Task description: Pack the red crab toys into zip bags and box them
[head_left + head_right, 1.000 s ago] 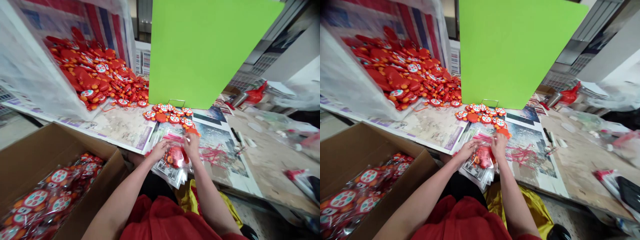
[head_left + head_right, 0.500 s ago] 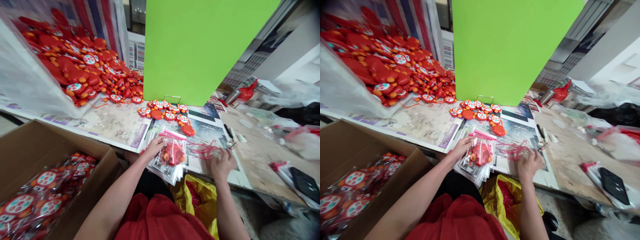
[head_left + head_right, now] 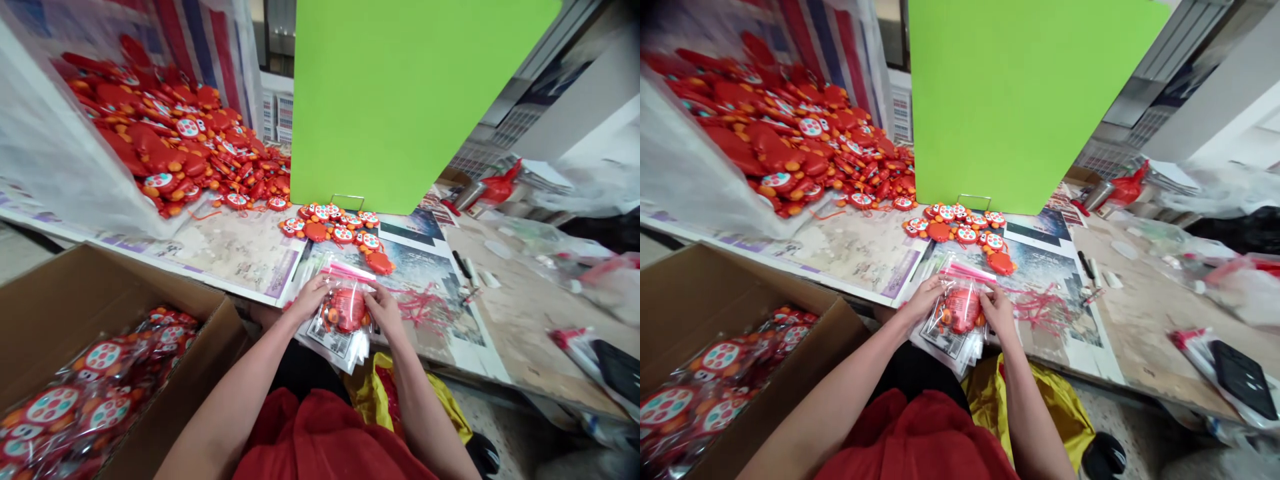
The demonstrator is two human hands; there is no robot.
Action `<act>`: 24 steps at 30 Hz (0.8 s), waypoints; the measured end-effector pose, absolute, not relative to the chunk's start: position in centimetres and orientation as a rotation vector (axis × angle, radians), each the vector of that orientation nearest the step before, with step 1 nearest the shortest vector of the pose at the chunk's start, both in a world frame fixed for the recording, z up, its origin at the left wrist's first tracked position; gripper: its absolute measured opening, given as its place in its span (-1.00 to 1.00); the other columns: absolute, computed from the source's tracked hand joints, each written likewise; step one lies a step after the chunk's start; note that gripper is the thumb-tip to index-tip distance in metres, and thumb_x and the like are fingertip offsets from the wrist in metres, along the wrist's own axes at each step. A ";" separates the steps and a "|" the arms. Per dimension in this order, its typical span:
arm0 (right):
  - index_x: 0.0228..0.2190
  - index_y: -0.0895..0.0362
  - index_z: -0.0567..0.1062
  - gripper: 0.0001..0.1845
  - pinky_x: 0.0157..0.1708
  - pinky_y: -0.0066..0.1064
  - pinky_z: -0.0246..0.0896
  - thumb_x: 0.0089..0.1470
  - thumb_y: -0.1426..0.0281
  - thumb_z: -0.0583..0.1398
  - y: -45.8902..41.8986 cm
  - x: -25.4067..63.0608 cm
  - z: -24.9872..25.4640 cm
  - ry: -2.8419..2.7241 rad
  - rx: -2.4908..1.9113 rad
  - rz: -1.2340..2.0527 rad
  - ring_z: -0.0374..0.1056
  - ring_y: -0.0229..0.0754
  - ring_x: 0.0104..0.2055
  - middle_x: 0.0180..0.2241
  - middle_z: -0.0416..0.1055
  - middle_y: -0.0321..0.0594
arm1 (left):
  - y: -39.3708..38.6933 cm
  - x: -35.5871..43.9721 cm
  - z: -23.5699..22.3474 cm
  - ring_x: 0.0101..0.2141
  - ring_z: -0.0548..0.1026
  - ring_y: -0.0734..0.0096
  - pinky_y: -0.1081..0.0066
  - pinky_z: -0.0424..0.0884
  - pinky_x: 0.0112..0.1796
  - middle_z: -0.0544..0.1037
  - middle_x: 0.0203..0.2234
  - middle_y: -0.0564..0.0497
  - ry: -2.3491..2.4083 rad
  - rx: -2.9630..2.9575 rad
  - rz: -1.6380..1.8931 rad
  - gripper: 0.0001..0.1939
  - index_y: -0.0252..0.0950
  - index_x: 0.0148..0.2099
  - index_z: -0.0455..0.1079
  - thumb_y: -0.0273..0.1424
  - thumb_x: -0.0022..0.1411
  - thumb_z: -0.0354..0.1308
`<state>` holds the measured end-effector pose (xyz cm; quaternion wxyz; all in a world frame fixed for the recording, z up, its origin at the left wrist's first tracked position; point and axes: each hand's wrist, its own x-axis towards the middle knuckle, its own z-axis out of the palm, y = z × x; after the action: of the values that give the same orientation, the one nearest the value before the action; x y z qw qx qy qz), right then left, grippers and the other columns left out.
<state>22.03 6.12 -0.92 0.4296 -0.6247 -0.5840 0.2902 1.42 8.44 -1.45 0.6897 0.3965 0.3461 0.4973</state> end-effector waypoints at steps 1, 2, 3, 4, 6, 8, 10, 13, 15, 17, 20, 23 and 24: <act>0.02 0.22 0.43 -0.33 -0.41 -0.35 0.24 0.02 0.01 0.18 6.0 22.2 -0.8 -1.427 -1.548 0.779 0.37 -0.14 -0.43 -0.45 0.50 -0.21 | 8.4 1.4 -1.4 -0.33 0.52 0.42 0.47 0.38 -0.32 0.56 -0.29 0.00 0.764 0.879 1.113 -0.66 -0.31 -0.13 0.41 -0.27 0.08 0.32; 0.04 0.23 0.41 -0.30 -0.43 -0.36 0.23 0.01 0.00 0.19 5.8 22.3 -0.7 -1.402 -1.542 0.821 0.37 -0.15 -0.44 -0.44 0.50 -0.21 | 8.4 1.4 -1.3 -0.31 0.53 0.40 0.46 0.38 -0.31 0.57 -0.28 -0.01 0.751 0.870 1.115 -0.66 -0.31 -0.13 0.41 -0.27 0.08 0.32; 0.06 0.24 0.40 -0.27 -0.45 -0.36 0.22 0.00 0.00 0.21 5.6 22.3 -0.7 -1.383 -1.540 0.853 0.36 -0.16 -0.44 -0.44 0.49 -0.21 | 8.3 1.4 -1.3 -0.30 0.54 0.39 0.45 0.39 -0.30 0.57 -0.27 -0.02 0.734 0.859 1.118 -0.65 -0.31 -0.13 0.41 -0.26 0.07 0.32; 0.07 0.25 0.40 -0.25 -0.46 -0.37 0.22 -0.01 0.00 0.22 5.5 22.3 -0.6 -1.363 -1.539 0.872 0.35 -0.17 -0.45 -0.45 0.49 -0.22 | 8.3 1.3 -1.3 -0.29 0.54 0.37 0.44 0.40 -0.29 0.58 -0.27 -0.03 0.718 0.846 1.122 -0.65 -0.31 -0.13 0.40 -0.26 0.07 0.32; 0.07 0.25 0.40 -0.23 -0.47 -0.38 0.20 -0.04 0.00 0.24 5.3 22.3 -0.5 -1.322 -1.533 0.900 0.32 -0.19 -0.48 -0.46 0.47 -0.24 | 8.2 1.3 -1.4 -0.27 0.55 0.35 0.42 0.41 -0.27 0.59 -0.27 -0.04 0.692 0.830 1.127 -0.63 -0.31 -0.12 0.40 -0.25 0.07 0.33; -0.01 0.24 0.47 -0.29 -0.44 -0.37 0.21 -0.07 0.01 0.27 5.3 22.2 -0.3 -1.295 -1.514 0.920 0.32 -0.20 -0.46 -0.46 0.46 -0.24 | 8.2 1.3 -1.4 -0.28 0.55 0.36 0.42 0.41 -0.26 0.59 -0.28 -0.04 0.690 0.854 1.133 -0.63 -0.32 -0.12 0.40 -0.25 0.07 0.33; -0.18 0.21 0.55 -0.45 -0.38 -0.36 0.22 -0.08 0.05 0.28 5.2 22.2 -0.2 -1.298 -1.483 0.945 0.34 -0.19 -0.42 -0.43 0.48 -0.21 | 8.3 1.3 -1.5 -0.31 0.52 0.40 0.43 0.40 -0.25 0.58 -0.31 -0.02 0.716 0.917 1.146 -0.66 -0.33 -0.16 0.43 -0.25 0.07 0.34; -0.36 0.17 0.58 -0.63 -0.34 -0.36 0.22 -0.07 0.12 0.30 5.1 22.6 0.1 -1.301 -1.430 1.006 0.35 -0.18 -0.39 -0.42 0.50 -0.20 | 8.3 1.3 -1.6 -0.35 0.49 0.45 0.46 0.38 -0.28 0.55 -0.37 0.02 0.759 0.960 1.159 -0.71 -0.34 -0.23 0.45 -0.26 0.06 0.34; -0.37 0.15 0.60 -0.69 -0.34 -0.36 0.21 -0.09 0.17 0.31 5.1 23.0 0.1 -1.262 -1.408 1.005 0.34 -0.18 -0.40 -0.43 0.52 -0.22 | 8.4 1.2 -1.5 -0.38 0.49 0.47 0.47 0.38 -0.29 0.54 -0.39 0.03 0.755 0.920 1.158 -0.72 -0.33 -0.25 0.44 -0.27 0.05 0.35; -0.35 0.14 0.62 -0.70 -0.32 -0.35 0.22 -0.12 0.21 0.31 5.0 23.5 -0.1 -1.217 -1.388 0.976 0.35 -0.17 -0.38 -0.41 0.53 -0.22 | 8.4 1.2 -1.5 -0.39 0.49 0.47 0.47 0.38 -0.32 0.55 -0.39 0.02 0.739 0.877 1.150 -0.72 -0.33 -0.24 0.45 -0.28 0.04 0.35; -0.30 0.10 0.65 -0.70 -0.23 -0.30 0.23 -0.12 0.24 0.30 4.9 24.0 -0.4 -1.192 -1.366 0.953 0.37 -0.14 -0.32 -0.36 0.56 -0.23 | 8.5 1.1 -1.2 -0.41 0.51 0.45 0.48 0.38 -0.39 0.58 -0.33 -0.03 0.731 0.834 1.125 -0.66 -0.33 -0.13 0.48 -0.30 0.04 0.33; -0.33 0.05 0.66 -0.73 -0.15 -0.25 0.24 -0.16 0.27 0.31 4.9 24.2 -0.6 -1.158 -1.346 0.965 0.41 -0.08 -0.24 -0.32 0.58 -0.23 | 8.4 1.1 -0.9 -0.41 0.52 0.41 0.47 0.38 -0.41 0.60 -0.30 -0.08 0.759 0.823 1.088 -0.68 -0.35 -0.16 0.52 -0.35 0.00 0.31; -0.37 0.05 0.67 -0.75 -0.14 -0.24 0.24 -0.18 0.28 0.32 4.9 24.2 -0.7 -1.140 -1.337 0.975 0.42 -0.07 -0.22 -0.31 0.59 -0.23 | 8.4 1.0 -0.7 -0.41 0.52 0.41 0.46 0.39 -0.40 0.60 -0.33 -0.08 0.769 0.824 1.080 -0.73 -0.37 -0.22 0.52 -0.37 -0.03 0.29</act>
<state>24.20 4.89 -0.70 0.5366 -0.5614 -0.4788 0.4094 1.05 8.39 -0.71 0.7107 0.3714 0.3464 0.4868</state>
